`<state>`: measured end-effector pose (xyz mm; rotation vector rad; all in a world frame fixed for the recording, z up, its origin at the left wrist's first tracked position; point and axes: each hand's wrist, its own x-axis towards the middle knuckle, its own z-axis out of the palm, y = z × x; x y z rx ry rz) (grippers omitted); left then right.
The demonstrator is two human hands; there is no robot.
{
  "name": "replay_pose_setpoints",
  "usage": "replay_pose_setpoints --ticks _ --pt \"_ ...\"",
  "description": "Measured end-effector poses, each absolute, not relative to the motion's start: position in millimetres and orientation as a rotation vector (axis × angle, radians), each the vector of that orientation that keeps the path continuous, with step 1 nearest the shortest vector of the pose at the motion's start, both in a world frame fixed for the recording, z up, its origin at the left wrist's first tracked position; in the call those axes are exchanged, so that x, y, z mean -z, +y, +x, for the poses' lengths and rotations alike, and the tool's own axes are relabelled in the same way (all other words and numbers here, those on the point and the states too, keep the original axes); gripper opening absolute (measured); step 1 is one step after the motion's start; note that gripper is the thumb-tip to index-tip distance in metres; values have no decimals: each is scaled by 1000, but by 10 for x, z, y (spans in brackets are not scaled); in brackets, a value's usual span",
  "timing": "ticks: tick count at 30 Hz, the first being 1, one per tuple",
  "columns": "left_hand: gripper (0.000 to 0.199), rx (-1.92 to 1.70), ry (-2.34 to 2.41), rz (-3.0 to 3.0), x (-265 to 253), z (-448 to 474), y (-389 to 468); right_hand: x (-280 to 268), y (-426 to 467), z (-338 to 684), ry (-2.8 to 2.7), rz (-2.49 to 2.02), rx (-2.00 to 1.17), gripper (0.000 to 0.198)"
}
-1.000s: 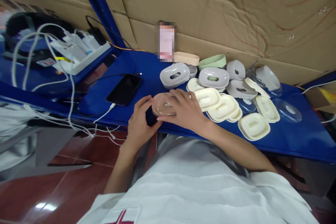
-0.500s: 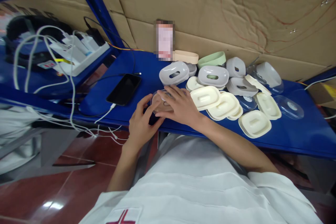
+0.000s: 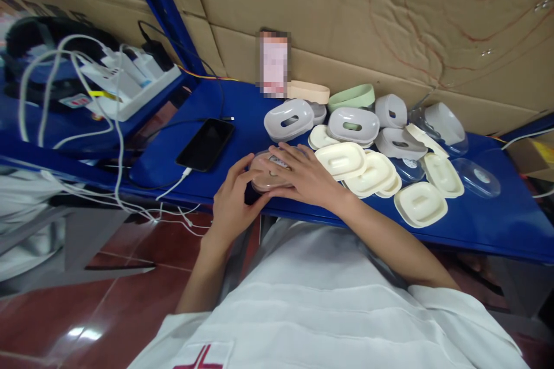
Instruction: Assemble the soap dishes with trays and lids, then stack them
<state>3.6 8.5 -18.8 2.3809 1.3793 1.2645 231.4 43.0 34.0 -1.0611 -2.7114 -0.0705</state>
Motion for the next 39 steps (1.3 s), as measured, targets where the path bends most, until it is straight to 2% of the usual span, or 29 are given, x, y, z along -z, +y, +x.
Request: replay_pose_setpoints --ticks 7,10,20,25,31,39 --pt "49 -1186 1361 2387 185 14 106 -362 452 2336 -2667 -1057 -165 71" --pt "46 -1220 1297 2374 184 -20 108 -436 524 2391 -2643 -1005 -266 65" --pt "51 -1303 1472 2521 44 -103 139 -542 1234 2602 -2617 -1383 328 36" --pt "50 -1166 1579 2592 34 5 207 -695 1050 2698 -2496 -1330 499 38" --pt "45 -1165 1634 2538 50 67 289 -743 682 3041 -2386 -1406 617 36" --pt "48 -768 1747 2655 -182 183 476 -579 624 3345 -2256 -1548 637 37"
